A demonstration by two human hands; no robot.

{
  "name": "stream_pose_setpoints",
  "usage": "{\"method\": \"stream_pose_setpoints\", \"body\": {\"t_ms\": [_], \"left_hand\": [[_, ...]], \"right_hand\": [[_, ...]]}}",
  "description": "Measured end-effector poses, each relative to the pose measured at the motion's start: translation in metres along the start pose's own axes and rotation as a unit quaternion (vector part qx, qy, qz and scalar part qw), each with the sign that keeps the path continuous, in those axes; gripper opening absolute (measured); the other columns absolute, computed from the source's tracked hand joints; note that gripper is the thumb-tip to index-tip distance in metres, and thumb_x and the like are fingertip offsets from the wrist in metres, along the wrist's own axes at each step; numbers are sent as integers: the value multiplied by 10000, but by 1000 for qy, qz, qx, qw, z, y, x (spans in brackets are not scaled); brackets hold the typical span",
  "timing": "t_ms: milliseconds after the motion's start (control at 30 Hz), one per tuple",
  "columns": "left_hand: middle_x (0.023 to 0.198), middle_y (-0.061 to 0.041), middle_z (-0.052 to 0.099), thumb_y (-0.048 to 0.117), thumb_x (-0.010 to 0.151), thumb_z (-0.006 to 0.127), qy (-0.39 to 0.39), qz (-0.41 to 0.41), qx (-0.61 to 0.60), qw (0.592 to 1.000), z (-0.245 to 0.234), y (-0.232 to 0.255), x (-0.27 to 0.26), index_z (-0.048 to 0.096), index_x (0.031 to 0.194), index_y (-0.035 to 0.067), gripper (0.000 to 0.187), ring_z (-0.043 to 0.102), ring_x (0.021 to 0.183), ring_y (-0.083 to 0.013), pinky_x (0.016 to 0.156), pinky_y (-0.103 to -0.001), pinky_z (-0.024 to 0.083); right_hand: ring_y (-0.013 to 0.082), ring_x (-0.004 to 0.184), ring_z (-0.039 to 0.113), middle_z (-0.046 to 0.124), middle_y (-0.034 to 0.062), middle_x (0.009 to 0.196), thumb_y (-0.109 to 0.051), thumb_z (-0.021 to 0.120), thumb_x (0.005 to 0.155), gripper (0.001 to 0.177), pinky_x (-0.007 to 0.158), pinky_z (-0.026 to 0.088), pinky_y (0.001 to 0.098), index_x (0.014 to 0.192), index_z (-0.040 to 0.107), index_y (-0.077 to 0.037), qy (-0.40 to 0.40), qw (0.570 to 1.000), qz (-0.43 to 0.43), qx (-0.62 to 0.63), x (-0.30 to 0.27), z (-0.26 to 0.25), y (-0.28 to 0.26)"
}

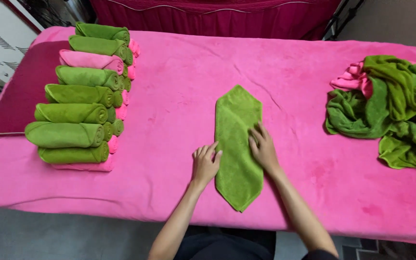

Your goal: Folding a green towel into a decorative roll on a pink spa bed.

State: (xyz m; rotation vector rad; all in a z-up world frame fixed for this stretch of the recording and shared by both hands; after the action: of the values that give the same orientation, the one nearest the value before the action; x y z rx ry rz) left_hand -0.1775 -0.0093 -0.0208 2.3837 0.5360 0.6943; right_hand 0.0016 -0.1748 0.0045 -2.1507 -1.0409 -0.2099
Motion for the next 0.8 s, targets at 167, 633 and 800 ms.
{"method": "stream_pose_setpoints", "body": {"t_ms": [167,633,800], "left_hand": [[1205,-55,746,461,1057,568,-132,-64,-9,989,-18,37,-54,552,1526,252,514,648,1086,-225,1047,-506,357],[1000,-27,765,345,1063,539,-187,-78,-67,977,-30,26,-65,669,1377,290,344,712,1025,-182,1005,-389,381],[1272,-77,644,111,894,577,-176,42,-47,982,-28,16,-94,579,1456,177,566,608,1211,-249,1093,-476,365]], "right_hand": [[422,1339,584,600,213,1362,-108,711,977,318,1125,486,530,1292,729,-75,67,991,106,54,-114,-28,-19],[399,1216,687,713,233,1235,-162,734,984,376,1058,550,507,1359,742,-136,20,919,326,222,-152,-35,-30],[480,1302,577,592,281,1389,66,599,887,666,1104,463,599,1521,591,-137,-42,962,199,180,-170,-34,-32]]}}
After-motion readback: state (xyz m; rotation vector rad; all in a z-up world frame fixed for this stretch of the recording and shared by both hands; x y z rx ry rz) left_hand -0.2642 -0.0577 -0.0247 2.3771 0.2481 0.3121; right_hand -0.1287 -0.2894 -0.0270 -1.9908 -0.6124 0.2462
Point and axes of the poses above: each hand's wrist, its own x-axis towards the middle knuckle, its own z-axis out of the palm, y = z × x, the point moved 6 cm from there along x, towards the middle knuckle
